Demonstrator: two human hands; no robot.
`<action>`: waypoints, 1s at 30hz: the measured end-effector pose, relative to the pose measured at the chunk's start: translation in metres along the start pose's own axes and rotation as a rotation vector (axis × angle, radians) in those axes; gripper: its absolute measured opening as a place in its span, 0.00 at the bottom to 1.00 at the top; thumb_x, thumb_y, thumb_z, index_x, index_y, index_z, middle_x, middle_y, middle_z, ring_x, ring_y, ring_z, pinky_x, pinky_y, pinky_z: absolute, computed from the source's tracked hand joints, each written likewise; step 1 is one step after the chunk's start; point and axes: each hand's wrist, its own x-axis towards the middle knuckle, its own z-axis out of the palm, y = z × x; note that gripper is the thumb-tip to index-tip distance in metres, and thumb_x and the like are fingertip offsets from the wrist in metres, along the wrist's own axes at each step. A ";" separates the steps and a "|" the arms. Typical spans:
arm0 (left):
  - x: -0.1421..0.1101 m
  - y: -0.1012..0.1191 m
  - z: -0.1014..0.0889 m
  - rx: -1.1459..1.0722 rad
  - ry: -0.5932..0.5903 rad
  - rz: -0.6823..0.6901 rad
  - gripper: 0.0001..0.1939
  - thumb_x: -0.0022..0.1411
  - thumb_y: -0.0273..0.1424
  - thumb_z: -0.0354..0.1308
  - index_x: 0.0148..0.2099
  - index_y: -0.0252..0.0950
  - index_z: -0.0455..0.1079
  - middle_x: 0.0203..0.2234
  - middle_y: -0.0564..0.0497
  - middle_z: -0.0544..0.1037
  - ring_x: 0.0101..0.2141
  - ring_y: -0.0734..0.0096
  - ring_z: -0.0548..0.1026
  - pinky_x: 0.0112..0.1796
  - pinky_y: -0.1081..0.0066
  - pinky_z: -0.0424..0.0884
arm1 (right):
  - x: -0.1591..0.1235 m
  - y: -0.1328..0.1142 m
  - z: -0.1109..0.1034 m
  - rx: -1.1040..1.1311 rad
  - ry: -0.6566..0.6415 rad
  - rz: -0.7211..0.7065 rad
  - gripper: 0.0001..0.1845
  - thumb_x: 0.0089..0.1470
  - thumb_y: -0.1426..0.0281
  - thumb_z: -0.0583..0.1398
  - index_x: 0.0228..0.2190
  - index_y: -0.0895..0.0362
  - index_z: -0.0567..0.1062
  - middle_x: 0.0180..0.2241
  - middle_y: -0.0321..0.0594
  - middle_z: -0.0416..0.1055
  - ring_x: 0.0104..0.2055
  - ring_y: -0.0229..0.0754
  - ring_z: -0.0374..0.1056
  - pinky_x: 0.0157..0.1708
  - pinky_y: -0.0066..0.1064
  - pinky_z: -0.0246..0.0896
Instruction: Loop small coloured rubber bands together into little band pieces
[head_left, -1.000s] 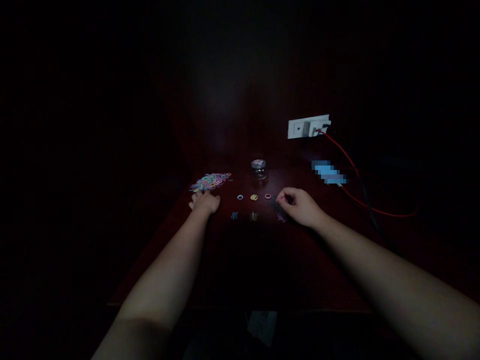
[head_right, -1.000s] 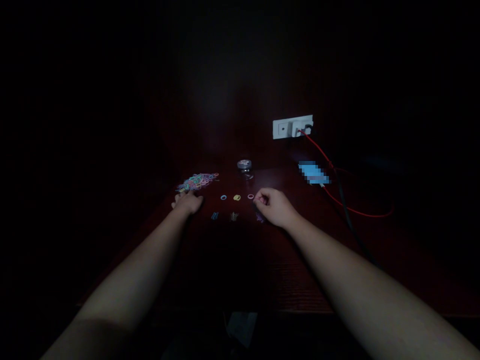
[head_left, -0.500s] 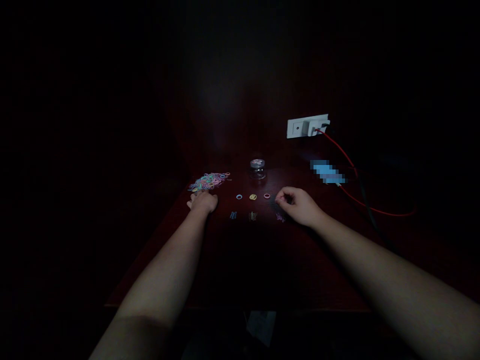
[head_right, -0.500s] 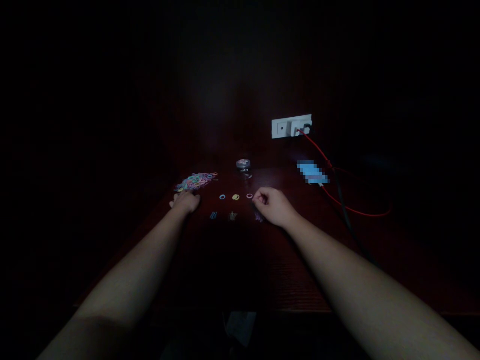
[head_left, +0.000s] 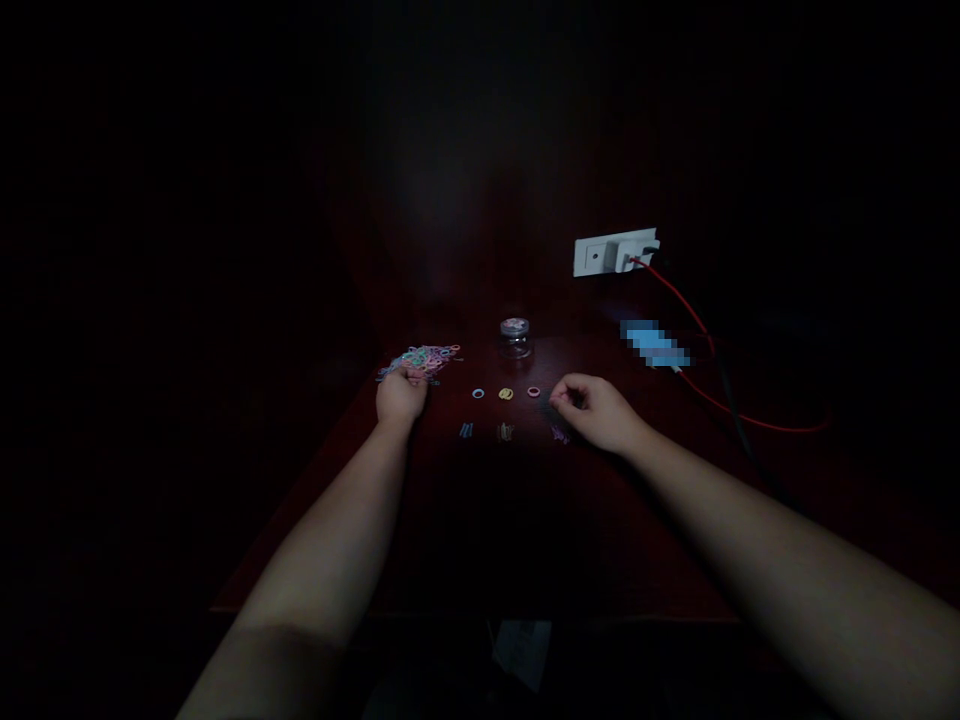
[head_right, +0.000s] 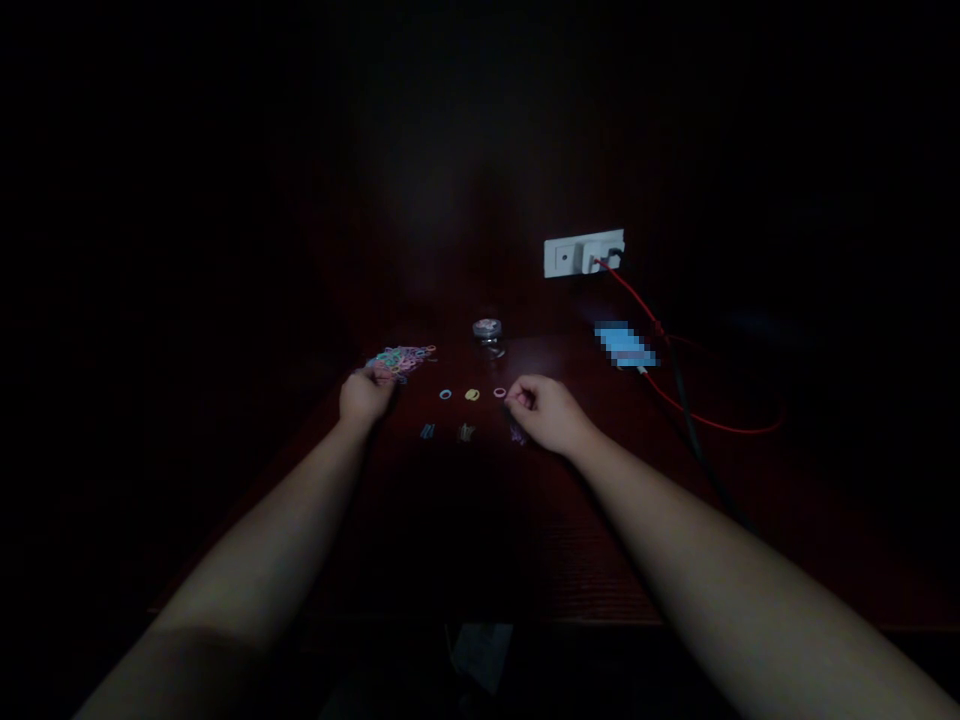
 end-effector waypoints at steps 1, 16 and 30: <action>0.001 -0.001 0.001 -0.011 0.002 0.000 0.09 0.55 0.32 0.56 0.37 0.36 0.74 0.34 0.46 0.80 0.35 0.62 0.78 0.38 0.69 0.70 | 0.000 0.000 0.000 -0.003 0.000 -0.002 0.08 0.51 0.67 0.57 0.26 0.58 0.72 0.22 0.35 0.66 0.25 0.36 0.60 0.26 0.27 0.53; 0.003 -0.005 0.008 -0.066 -0.043 0.028 0.10 0.60 0.31 0.54 0.41 0.36 0.74 0.35 0.48 0.80 0.35 0.66 0.77 0.41 0.71 0.69 | 0.000 0.002 0.001 0.000 0.006 -0.012 0.08 0.51 0.67 0.57 0.25 0.58 0.72 0.23 0.35 0.66 0.25 0.36 0.60 0.26 0.27 0.53; 0.006 -0.006 0.011 -0.069 -0.079 -0.004 0.09 0.60 0.33 0.54 0.40 0.34 0.72 0.34 0.46 0.80 0.34 0.63 0.77 0.39 0.70 0.69 | 0.000 -0.002 0.001 -0.007 0.004 0.003 0.08 0.51 0.67 0.57 0.26 0.59 0.72 0.22 0.35 0.65 0.24 0.35 0.59 0.24 0.26 0.52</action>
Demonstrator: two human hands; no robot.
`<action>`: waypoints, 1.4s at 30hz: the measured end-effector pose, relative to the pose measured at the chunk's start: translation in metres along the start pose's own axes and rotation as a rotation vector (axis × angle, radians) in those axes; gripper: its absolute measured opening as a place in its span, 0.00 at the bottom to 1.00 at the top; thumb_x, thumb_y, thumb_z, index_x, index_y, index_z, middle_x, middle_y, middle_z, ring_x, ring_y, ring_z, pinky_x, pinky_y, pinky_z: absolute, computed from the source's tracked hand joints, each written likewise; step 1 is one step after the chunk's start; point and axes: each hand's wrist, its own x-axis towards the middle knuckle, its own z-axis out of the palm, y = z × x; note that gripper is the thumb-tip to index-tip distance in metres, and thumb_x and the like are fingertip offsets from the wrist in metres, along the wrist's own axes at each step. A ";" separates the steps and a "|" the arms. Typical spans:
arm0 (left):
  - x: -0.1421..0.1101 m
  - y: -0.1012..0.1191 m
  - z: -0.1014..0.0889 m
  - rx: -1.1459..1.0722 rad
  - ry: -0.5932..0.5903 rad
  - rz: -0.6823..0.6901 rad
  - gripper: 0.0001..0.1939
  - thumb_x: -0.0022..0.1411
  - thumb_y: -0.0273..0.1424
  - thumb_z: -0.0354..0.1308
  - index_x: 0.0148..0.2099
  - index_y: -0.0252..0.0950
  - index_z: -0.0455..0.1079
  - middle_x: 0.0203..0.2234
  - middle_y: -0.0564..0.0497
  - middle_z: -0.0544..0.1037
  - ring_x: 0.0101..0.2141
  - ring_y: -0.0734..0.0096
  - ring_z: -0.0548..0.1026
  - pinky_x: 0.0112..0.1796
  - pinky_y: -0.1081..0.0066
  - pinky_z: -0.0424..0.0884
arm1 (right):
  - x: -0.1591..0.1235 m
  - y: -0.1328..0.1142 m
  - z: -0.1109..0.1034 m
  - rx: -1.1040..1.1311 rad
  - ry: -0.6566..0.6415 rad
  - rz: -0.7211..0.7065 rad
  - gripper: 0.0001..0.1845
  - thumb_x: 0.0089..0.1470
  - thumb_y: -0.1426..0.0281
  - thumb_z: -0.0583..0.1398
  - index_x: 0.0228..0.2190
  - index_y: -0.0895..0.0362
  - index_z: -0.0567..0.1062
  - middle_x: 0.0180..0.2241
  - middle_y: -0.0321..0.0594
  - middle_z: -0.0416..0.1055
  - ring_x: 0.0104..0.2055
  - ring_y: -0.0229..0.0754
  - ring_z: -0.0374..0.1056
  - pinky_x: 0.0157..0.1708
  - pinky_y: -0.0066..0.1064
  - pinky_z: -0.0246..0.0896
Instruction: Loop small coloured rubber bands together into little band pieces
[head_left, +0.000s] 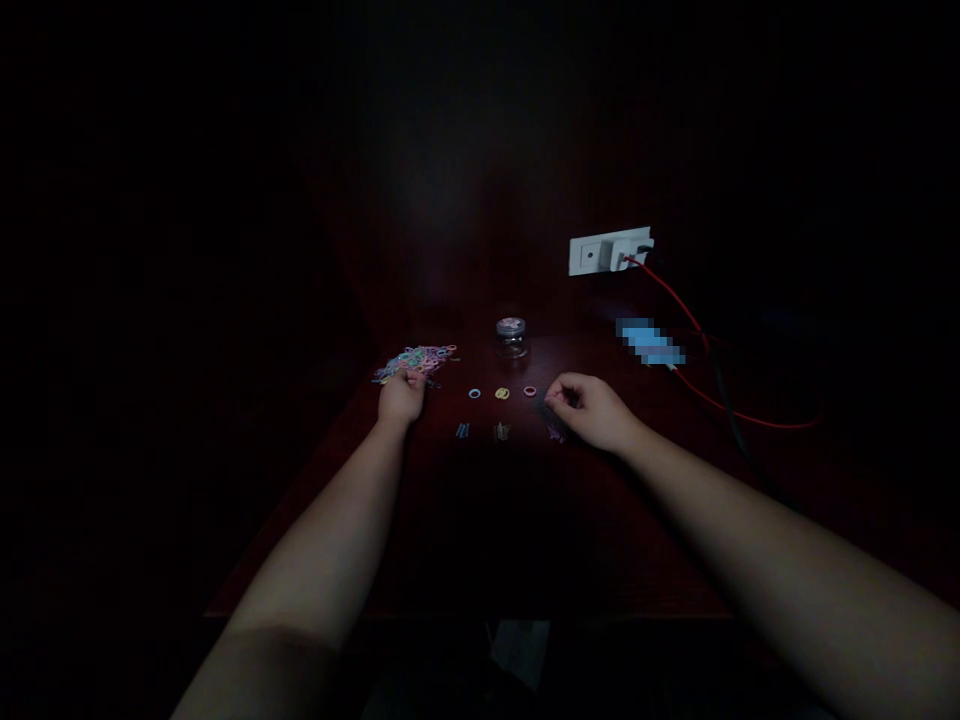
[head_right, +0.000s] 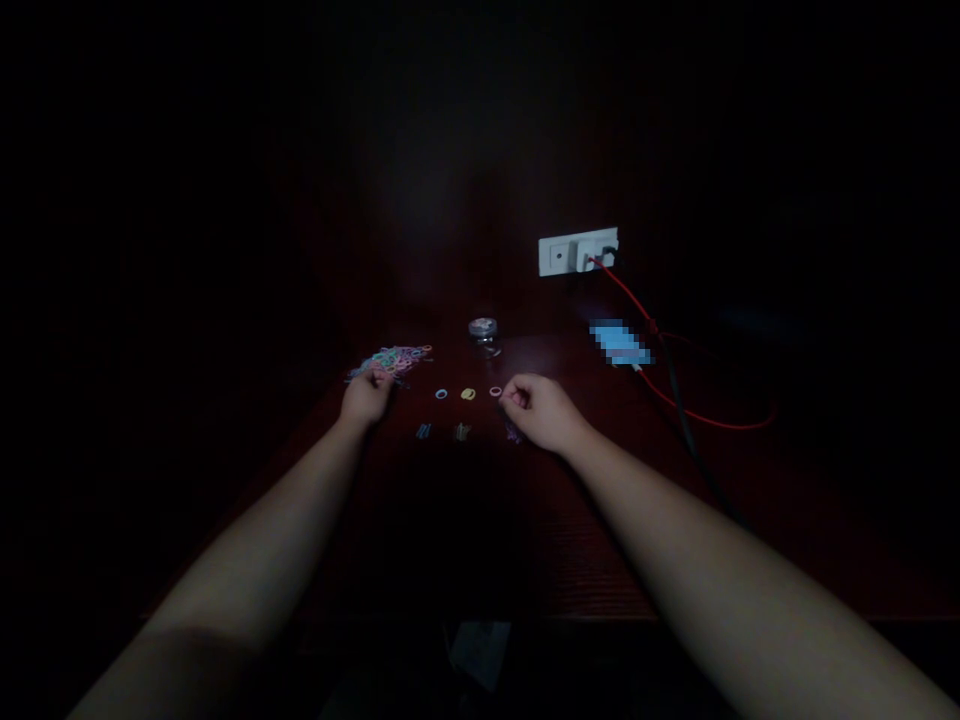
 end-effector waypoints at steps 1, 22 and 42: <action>0.000 -0.001 0.000 -0.001 -0.002 0.002 0.09 0.60 0.32 0.54 0.40 0.34 0.72 0.34 0.46 0.80 0.34 0.63 0.77 0.39 0.70 0.69 | 0.000 0.000 0.000 -0.002 0.000 0.000 0.08 0.51 0.67 0.57 0.26 0.59 0.72 0.22 0.35 0.65 0.24 0.35 0.59 0.25 0.26 0.52; 0.005 -0.016 0.000 -0.032 0.076 0.059 0.09 0.56 0.28 0.55 0.40 0.35 0.72 0.38 0.48 0.79 0.34 0.68 0.76 0.40 0.72 0.70 | 0.000 -0.001 0.000 -0.005 -0.004 0.003 0.08 0.51 0.67 0.57 0.26 0.58 0.72 0.22 0.35 0.66 0.24 0.36 0.59 0.25 0.27 0.52; 0.006 -0.014 -0.003 0.046 0.094 -0.024 0.10 0.58 0.34 0.55 0.39 0.36 0.74 0.32 0.46 0.80 0.33 0.64 0.77 0.38 0.69 0.70 | 0.000 0.000 0.001 0.013 0.014 0.001 0.08 0.51 0.67 0.57 0.25 0.59 0.72 0.22 0.35 0.66 0.24 0.35 0.59 0.24 0.27 0.52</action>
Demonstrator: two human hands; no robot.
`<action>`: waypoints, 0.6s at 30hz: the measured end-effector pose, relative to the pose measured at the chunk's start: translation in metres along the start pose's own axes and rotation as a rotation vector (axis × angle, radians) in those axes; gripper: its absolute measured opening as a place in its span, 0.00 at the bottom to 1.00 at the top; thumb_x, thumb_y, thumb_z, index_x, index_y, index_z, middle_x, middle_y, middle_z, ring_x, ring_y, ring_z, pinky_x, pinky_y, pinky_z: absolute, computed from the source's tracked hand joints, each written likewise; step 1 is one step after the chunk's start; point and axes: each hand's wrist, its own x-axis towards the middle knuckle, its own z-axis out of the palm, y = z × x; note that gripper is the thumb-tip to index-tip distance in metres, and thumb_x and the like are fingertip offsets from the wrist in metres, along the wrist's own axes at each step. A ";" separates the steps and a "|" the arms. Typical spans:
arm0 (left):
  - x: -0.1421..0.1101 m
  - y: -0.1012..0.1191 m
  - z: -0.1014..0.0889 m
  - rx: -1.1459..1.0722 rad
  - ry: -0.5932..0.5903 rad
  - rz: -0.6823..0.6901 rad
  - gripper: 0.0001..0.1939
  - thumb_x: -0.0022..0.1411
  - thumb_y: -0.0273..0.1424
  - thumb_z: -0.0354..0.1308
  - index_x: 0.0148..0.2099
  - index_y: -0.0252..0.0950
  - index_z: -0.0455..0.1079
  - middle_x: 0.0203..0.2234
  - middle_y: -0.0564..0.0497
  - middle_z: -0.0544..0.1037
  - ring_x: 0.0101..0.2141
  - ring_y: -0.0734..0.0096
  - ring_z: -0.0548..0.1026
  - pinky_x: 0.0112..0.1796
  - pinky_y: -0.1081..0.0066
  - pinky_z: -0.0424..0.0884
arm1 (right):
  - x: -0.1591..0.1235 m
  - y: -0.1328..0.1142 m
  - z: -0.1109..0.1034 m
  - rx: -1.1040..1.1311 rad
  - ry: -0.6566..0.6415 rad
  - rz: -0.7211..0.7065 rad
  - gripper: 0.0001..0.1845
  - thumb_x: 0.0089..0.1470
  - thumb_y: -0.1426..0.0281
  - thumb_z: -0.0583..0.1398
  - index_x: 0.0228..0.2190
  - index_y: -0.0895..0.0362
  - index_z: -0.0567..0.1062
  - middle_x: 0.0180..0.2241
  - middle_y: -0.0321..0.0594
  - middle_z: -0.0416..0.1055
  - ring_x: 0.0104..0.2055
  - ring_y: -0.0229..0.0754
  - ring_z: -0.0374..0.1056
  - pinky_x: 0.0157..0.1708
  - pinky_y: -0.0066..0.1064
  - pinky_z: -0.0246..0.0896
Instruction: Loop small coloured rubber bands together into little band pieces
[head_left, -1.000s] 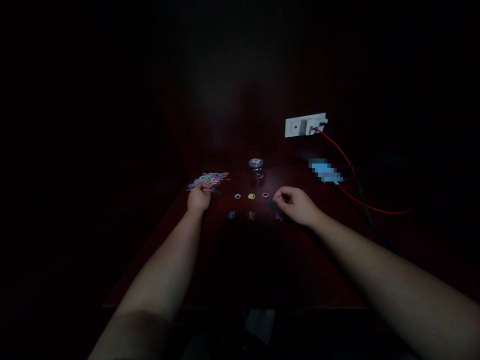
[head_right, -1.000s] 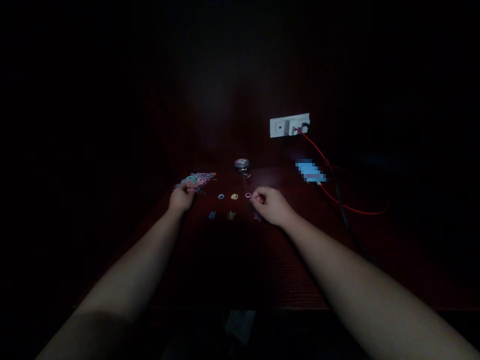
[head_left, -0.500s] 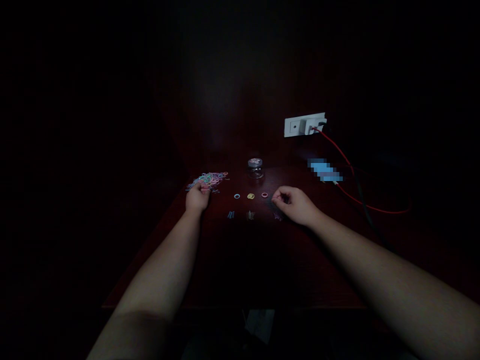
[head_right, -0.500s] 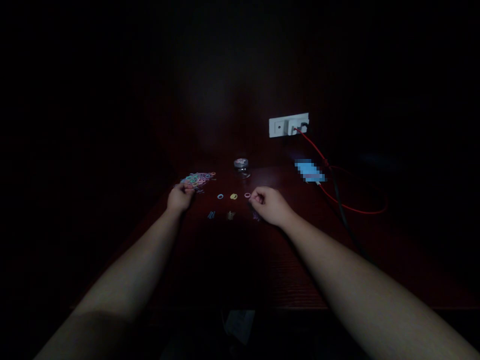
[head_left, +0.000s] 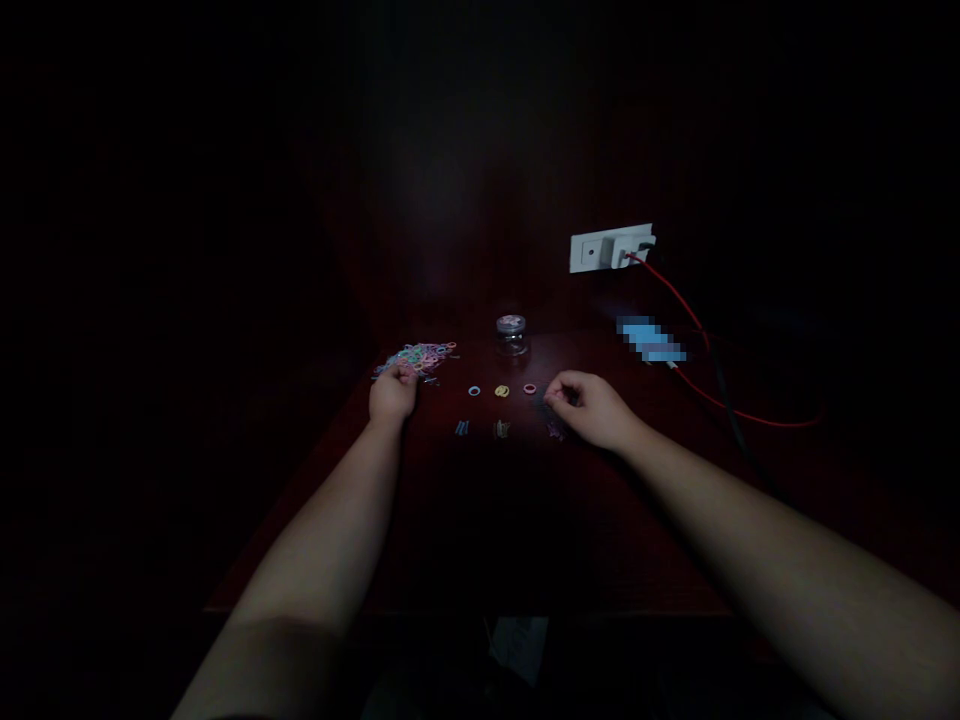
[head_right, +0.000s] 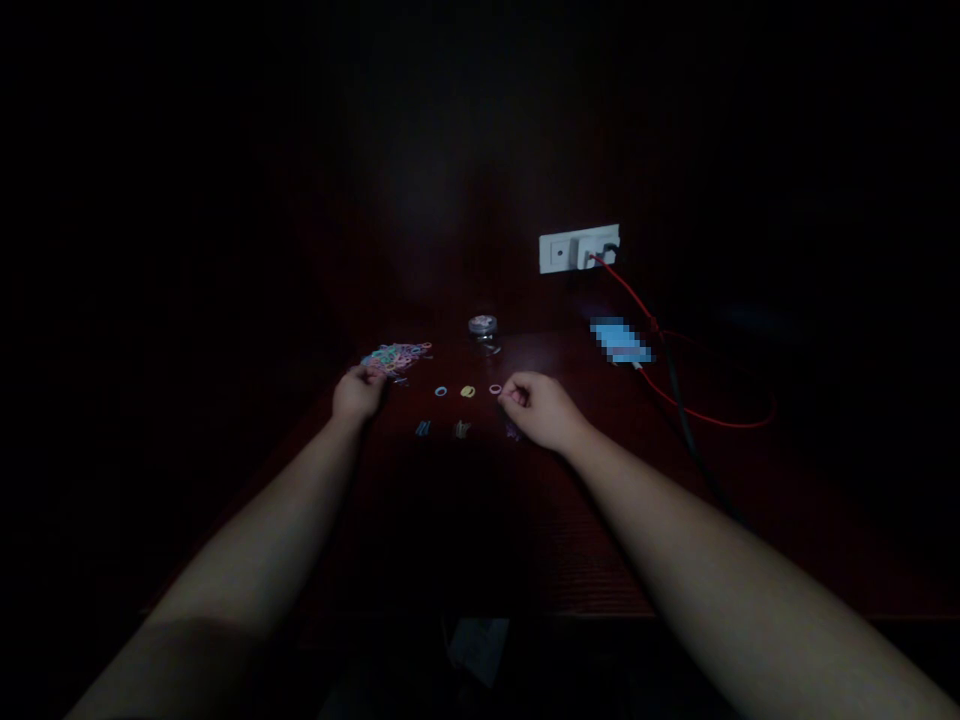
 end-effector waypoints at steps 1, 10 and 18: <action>0.000 0.000 0.000 0.006 -0.003 0.005 0.10 0.59 0.34 0.55 0.39 0.36 0.74 0.33 0.46 0.80 0.33 0.63 0.77 0.38 0.69 0.70 | 0.000 0.000 0.000 -0.001 -0.002 -0.001 0.08 0.51 0.67 0.57 0.25 0.59 0.72 0.22 0.35 0.66 0.24 0.35 0.59 0.24 0.27 0.52; -0.003 0.009 0.000 0.076 -0.094 0.181 0.16 0.56 0.27 0.58 0.48 0.41 0.74 0.50 0.50 0.76 0.51 0.63 0.71 0.55 0.67 0.63 | 0.000 0.001 0.001 0.006 -0.001 -0.029 0.08 0.51 0.67 0.57 0.25 0.58 0.72 0.22 0.35 0.65 0.24 0.35 0.59 0.25 0.27 0.53; -0.006 0.021 0.003 0.205 -0.233 0.124 0.12 0.58 0.39 0.58 0.43 0.48 0.78 0.51 0.50 0.75 0.54 0.47 0.67 0.52 0.48 0.64 | 0.000 -0.002 0.000 -0.021 -0.011 -0.011 0.09 0.51 0.67 0.57 0.25 0.58 0.72 0.22 0.35 0.65 0.24 0.35 0.59 0.25 0.27 0.52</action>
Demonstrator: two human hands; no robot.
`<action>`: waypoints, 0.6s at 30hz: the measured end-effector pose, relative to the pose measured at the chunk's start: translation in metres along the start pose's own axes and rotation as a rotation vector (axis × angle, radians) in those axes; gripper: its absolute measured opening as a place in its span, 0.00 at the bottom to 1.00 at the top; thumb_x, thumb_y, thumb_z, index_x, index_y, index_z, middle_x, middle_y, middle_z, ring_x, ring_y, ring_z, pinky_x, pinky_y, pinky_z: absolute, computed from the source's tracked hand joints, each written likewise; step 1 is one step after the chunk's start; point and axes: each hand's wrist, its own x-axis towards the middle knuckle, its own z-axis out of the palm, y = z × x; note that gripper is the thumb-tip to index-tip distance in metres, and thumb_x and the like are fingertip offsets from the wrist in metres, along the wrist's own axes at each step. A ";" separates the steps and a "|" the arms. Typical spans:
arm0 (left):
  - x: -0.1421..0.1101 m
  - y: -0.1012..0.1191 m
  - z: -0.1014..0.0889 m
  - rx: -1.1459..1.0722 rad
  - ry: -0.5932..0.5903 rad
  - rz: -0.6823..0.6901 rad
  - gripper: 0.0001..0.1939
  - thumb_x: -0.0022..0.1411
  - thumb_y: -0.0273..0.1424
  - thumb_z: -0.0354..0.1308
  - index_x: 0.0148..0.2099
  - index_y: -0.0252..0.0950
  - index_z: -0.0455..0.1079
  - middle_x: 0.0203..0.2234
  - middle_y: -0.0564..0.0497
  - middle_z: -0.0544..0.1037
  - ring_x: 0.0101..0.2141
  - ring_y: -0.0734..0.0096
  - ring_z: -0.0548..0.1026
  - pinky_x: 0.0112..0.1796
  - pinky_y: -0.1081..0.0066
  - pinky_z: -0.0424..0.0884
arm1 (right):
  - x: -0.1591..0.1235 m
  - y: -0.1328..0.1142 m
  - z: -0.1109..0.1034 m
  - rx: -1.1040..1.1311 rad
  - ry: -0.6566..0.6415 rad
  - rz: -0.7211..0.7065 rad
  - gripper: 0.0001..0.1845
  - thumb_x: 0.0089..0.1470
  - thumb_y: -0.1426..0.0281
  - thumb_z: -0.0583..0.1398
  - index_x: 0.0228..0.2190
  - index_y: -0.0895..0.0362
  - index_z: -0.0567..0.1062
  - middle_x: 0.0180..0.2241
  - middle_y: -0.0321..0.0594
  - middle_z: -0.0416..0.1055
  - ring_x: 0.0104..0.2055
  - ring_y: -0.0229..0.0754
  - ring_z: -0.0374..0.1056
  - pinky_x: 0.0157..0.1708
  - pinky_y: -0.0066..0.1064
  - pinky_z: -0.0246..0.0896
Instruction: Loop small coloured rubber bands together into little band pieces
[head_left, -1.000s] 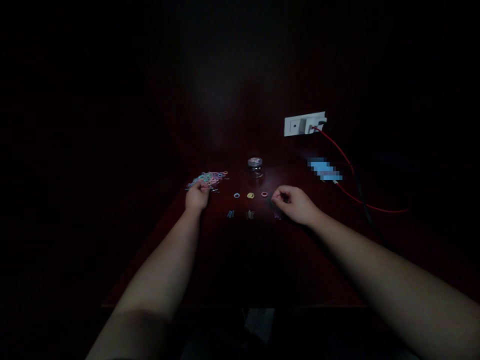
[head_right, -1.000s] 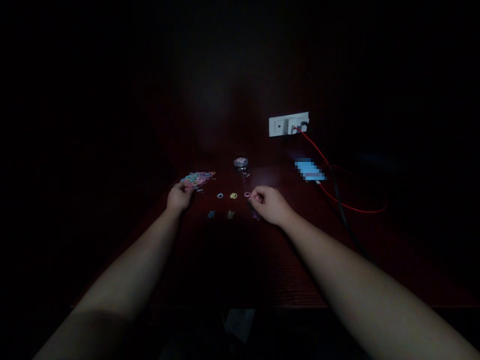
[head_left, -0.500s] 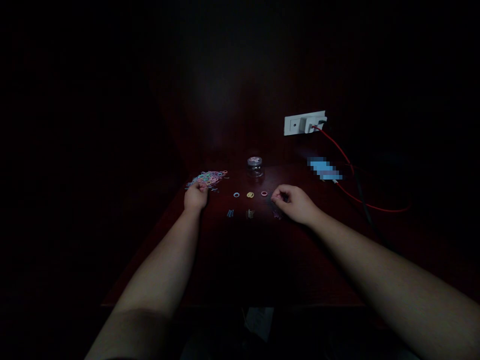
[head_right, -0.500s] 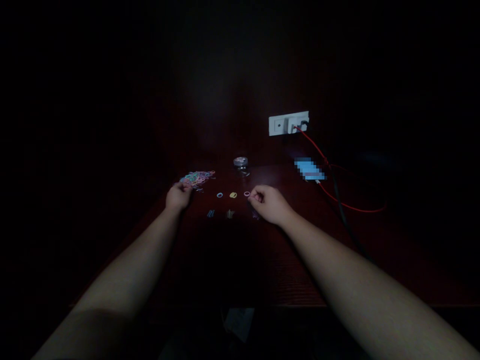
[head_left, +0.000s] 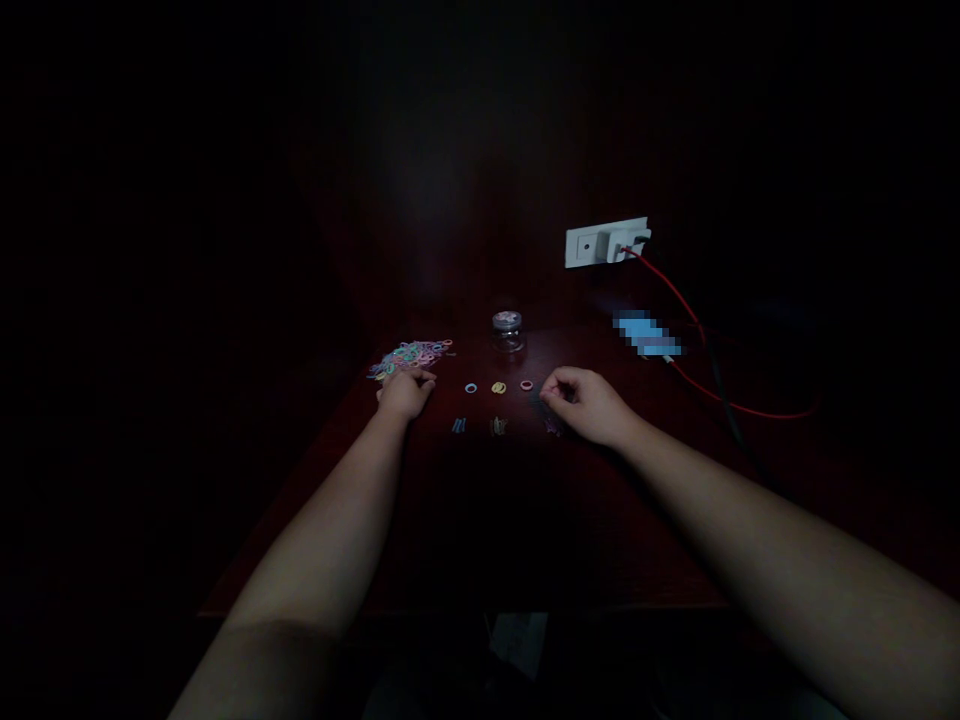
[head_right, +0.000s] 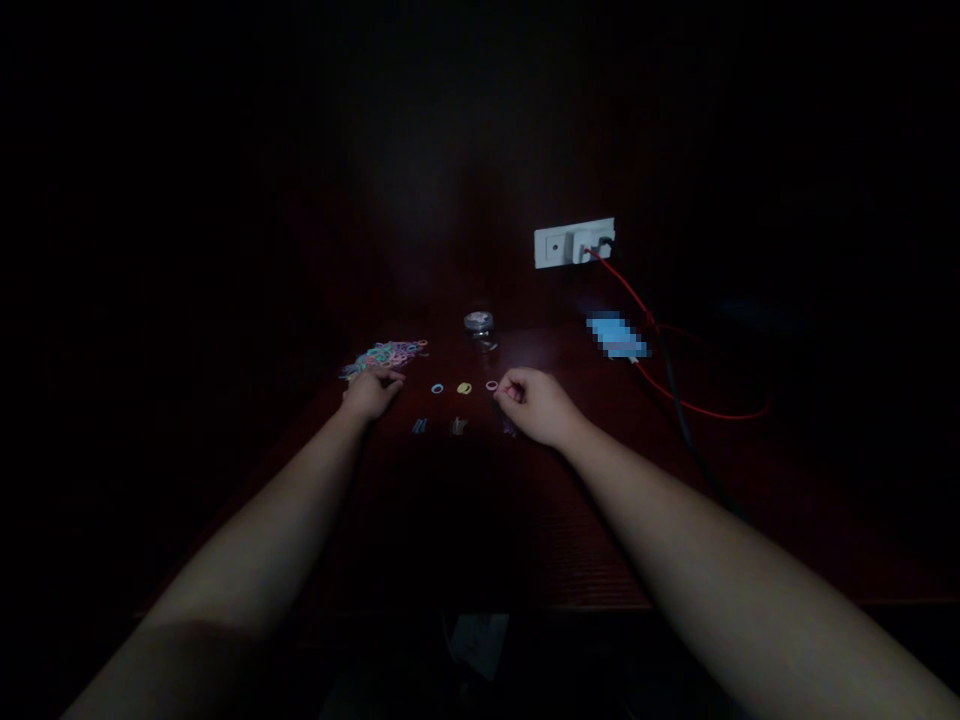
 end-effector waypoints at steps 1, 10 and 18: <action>0.000 0.001 -0.001 0.007 -0.002 -0.012 0.12 0.58 0.40 0.58 0.42 0.46 0.78 0.49 0.49 0.76 0.53 0.47 0.68 0.50 0.48 0.65 | 0.000 0.000 0.000 0.000 -0.002 0.001 0.09 0.51 0.67 0.57 0.25 0.58 0.72 0.22 0.35 0.65 0.24 0.35 0.59 0.25 0.27 0.52; -0.008 0.018 -0.007 0.007 0.114 0.139 0.12 0.64 0.36 0.51 0.40 0.37 0.73 0.48 0.41 0.74 0.50 0.51 0.69 0.51 0.55 0.65 | 0.000 0.001 0.000 0.008 -0.001 0.015 0.08 0.51 0.67 0.57 0.26 0.59 0.72 0.22 0.34 0.65 0.24 0.35 0.59 0.24 0.27 0.52; -0.032 0.055 -0.019 -0.354 0.186 0.497 0.08 0.64 0.34 0.52 0.42 0.37 0.68 0.33 0.50 0.75 0.34 0.68 0.73 0.40 0.68 0.70 | 0.000 0.000 0.001 0.020 0.001 0.000 0.08 0.52 0.68 0.57 0.25 0.59 0.72 0.22 0.34 0.65 0.24 0.34 0.59 0.25 0.27 0.53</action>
